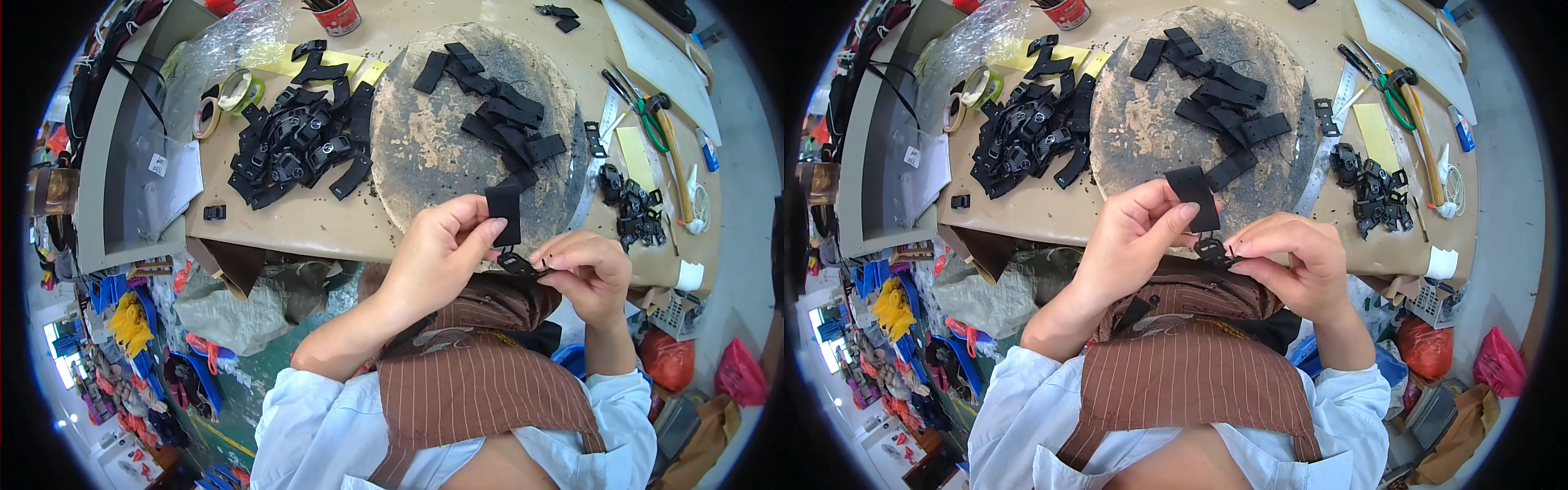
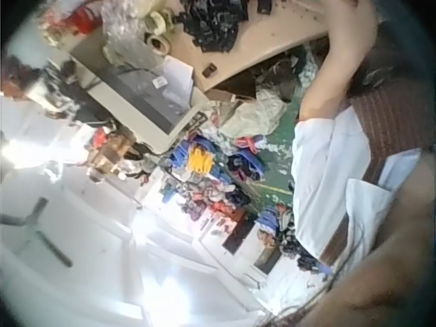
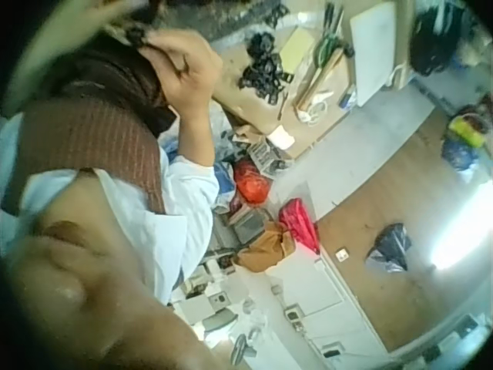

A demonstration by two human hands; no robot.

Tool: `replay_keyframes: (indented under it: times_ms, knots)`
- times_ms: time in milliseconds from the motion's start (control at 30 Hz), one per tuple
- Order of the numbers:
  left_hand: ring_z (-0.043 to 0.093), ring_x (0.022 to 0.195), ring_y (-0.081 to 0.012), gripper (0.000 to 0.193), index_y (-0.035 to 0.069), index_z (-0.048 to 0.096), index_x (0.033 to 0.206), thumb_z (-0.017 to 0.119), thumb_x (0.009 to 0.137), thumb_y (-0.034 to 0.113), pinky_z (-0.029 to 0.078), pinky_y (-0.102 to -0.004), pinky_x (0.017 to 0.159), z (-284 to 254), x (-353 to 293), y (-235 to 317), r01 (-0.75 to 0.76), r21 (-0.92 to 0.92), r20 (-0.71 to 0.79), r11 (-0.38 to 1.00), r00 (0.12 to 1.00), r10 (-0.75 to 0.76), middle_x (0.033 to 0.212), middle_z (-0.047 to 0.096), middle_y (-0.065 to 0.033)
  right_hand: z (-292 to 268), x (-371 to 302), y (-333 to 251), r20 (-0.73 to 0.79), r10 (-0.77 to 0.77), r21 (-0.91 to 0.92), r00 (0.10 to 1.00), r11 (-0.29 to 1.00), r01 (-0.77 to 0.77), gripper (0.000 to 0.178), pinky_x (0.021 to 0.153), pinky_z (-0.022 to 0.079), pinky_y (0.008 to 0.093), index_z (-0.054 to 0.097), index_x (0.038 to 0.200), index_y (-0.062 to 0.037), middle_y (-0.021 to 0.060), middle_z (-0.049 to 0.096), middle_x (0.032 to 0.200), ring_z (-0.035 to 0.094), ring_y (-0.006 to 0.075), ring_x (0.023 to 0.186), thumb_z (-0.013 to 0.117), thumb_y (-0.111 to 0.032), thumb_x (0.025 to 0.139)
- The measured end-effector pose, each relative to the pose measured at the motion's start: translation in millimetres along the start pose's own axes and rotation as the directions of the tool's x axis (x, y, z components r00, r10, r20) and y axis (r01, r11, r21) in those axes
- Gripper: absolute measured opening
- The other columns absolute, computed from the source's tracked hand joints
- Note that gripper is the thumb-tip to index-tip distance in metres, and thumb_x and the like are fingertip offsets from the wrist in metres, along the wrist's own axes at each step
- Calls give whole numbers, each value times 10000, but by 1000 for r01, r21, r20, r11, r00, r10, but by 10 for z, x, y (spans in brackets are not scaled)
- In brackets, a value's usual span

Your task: The person assembles black plastic buckles by hand, inserting metal components into the plastic frames. They handle the buckles one at a time, picking them from a pile on the table, manipulating the parts, and placing the finished units into a separate pile. The person also briefly handles a bundle of black fabric straps.

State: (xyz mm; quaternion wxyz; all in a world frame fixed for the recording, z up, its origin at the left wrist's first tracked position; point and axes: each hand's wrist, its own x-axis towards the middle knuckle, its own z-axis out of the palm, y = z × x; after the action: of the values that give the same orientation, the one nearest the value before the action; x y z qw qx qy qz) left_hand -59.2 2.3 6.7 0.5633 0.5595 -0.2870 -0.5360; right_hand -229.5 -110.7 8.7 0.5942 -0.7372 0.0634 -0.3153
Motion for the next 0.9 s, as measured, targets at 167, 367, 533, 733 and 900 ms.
replay_keyframes:
  times_ms: [167,367,533,733,900]
  knots:
    - [588,846,-73,192,-33,580,1070,494,919,47,517,-217,701,29,-91,55,-19,14,-24,1000,1000,19,969,631,-38,18,19,-55,36,-31,-1,999,1000,31,215,672,534,308,640,842,-8,134,663,789,663,238,748,717,75,660]
    - [573,806,-49,191,-36,588,1066,501,915,42,498,-197,663,9,-133,62,-34,166,21,986,999,31,941,630,-32,6,41,-56,71,-9,-70,997,997,14,226,659,526,290,651,854,-18,114,669,799,661,225,744,715,73,657]
    - [562,756,-44,186,-41,590,1055,502,913,43,479,-191,644,47,-229,112,-113,310,17,944,993,113,833,625,-2,28,89,-96,64,38,-158,997,987,-28,216,648,511,272,654,864,-19,99,668,797,653,202,745,711,63,672]
    - [568,836,-64,284,1,552,1191,470,919,17,479,-210,710,84,-277,-33,-44,227,88,973,996,25,976,634,-25,163,-4,-31,-78,292,-77,953,951,-298,178,645,492,257,648,846,-15,95,658,787,643,174,740,725,17,689]
    - [570,920,-81,287,-4,548,1193,474,917,7,476,-215,782,83,-286,-143,-34,34,104,999,994,30,1081,617,-59,112,-84,51,-54,152,-85,987,984,-156,201,644,467,254,638,857,-12,97,627,819,608,163,733,731,28,683]
